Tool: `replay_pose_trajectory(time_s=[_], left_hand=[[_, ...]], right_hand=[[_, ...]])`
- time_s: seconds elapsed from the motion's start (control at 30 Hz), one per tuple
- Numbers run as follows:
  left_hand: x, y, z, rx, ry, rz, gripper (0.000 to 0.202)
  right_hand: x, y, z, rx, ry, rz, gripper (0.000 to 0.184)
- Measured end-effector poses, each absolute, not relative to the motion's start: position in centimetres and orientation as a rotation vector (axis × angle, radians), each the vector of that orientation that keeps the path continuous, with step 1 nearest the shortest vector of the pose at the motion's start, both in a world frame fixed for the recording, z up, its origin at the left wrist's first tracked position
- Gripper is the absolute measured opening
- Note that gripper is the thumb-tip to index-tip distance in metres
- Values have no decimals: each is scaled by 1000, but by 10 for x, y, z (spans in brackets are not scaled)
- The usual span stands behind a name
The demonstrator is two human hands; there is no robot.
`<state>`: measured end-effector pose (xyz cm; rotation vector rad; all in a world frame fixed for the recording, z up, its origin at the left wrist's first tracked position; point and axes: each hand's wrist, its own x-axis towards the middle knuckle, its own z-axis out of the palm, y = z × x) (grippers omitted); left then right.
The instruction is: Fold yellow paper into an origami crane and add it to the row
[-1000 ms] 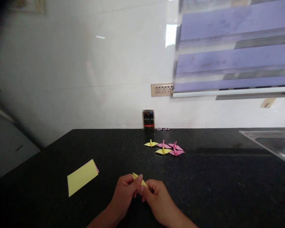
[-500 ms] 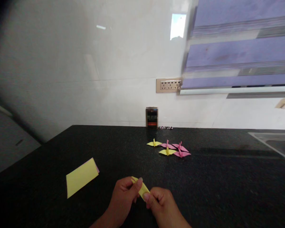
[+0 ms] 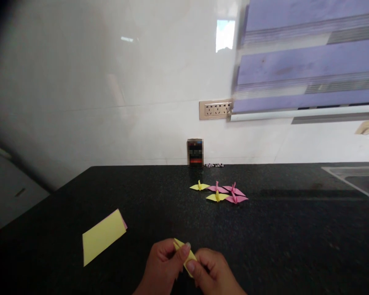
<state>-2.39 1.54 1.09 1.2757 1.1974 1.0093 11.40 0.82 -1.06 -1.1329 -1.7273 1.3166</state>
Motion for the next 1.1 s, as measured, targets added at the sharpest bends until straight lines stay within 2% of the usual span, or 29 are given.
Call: replay_pose_trajectory(time_s=[0.17, 0.63, 0.9, 1.1], left_hand=[[-31, 24, 15, 1225, 1334, 1088, 37], [-35, 35, 12, 1130, 1324, 1049, 39], [-31, 32, 13, 1172, 1232, 979, 38], [-30, 29, 13, 1183, 1247, 970, 40]], right_hand=[[113, 9, -6, -1208, -1740, 1277, 35], [114, 22, -14, -1276, -1944, 1002, 38], [107, 20, -9, -1199, -1740, 1195, 32], [102, 18, 4, -1225, -1679, 1214, 34]])
